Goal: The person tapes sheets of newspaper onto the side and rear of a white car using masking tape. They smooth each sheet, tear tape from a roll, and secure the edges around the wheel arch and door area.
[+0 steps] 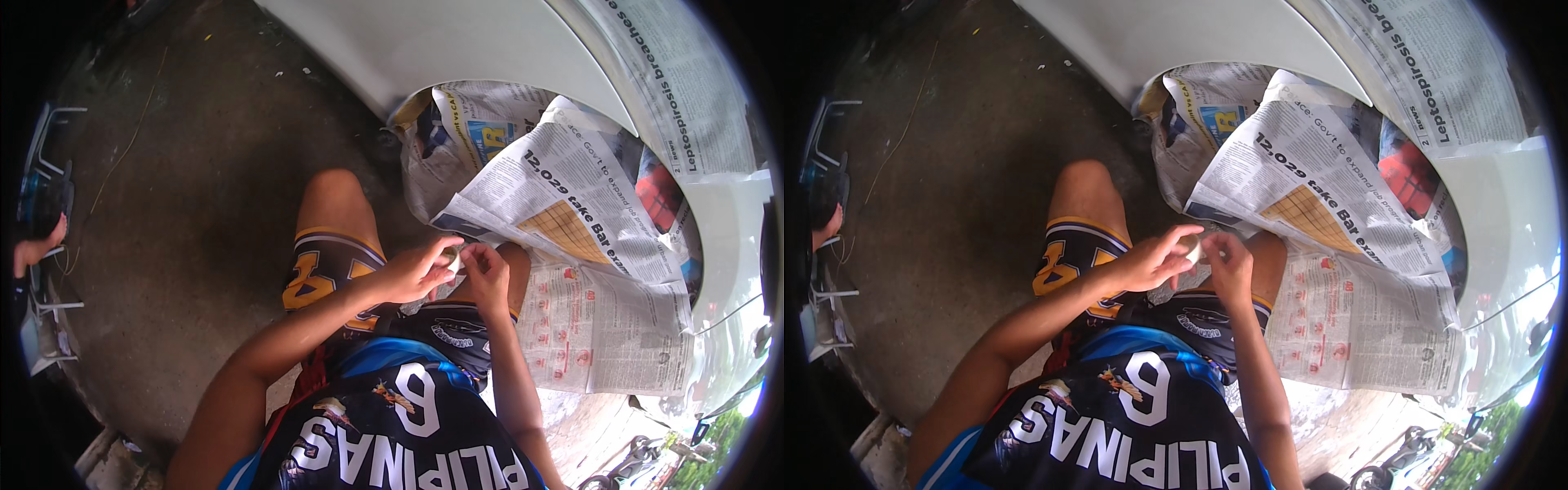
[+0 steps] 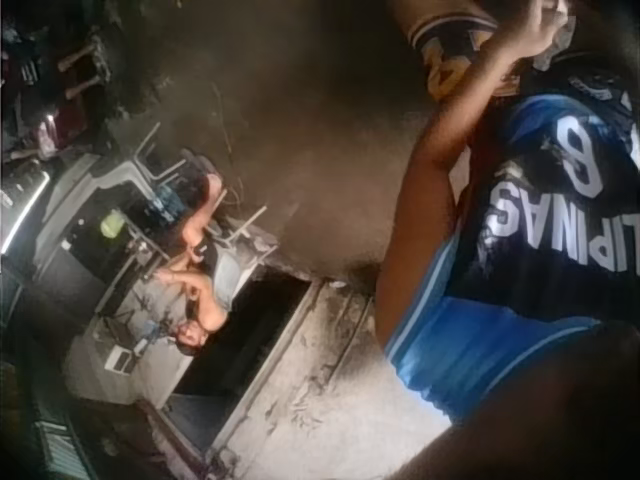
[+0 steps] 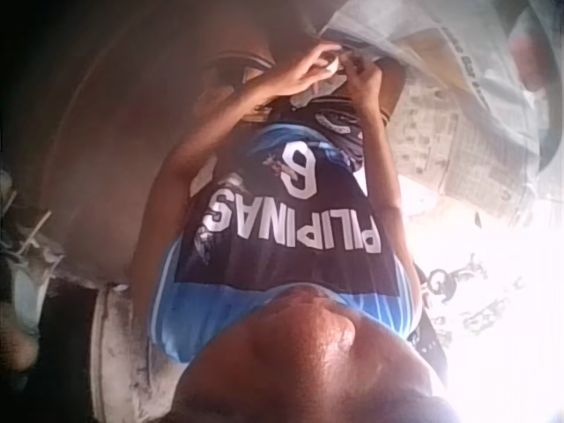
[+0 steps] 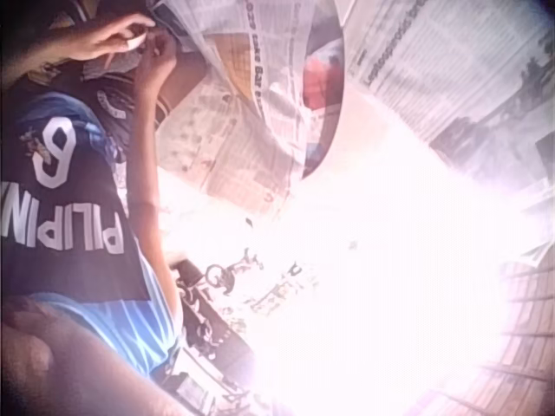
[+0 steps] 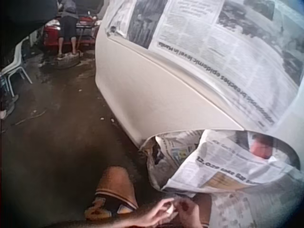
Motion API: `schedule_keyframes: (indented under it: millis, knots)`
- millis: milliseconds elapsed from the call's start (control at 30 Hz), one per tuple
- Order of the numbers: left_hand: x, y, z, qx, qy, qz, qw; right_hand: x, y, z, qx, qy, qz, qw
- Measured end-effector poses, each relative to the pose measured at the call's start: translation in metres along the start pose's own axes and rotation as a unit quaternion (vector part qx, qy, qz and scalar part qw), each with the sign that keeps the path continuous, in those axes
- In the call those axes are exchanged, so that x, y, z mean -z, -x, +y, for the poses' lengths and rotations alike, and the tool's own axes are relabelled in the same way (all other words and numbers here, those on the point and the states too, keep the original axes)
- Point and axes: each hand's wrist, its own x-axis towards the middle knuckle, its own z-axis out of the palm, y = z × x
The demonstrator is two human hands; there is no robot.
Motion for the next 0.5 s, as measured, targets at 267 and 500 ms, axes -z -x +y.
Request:
schedule_keyframes:
  millis: [267, 500]
  knots:
    - [0.047, -0.042, -0.048, 0.062, -0.413, 0.104, 0.903, -0.029, -0.032, 0.032, 0.213, 0.185, 0.129, 0.951]
    - [0.047, -0.078, -0.073, 0.087, -0.378, 0.248, 0.888, -0.042, -0.070, 0.035, 0.295, 0.256, 0.224, 0.893]
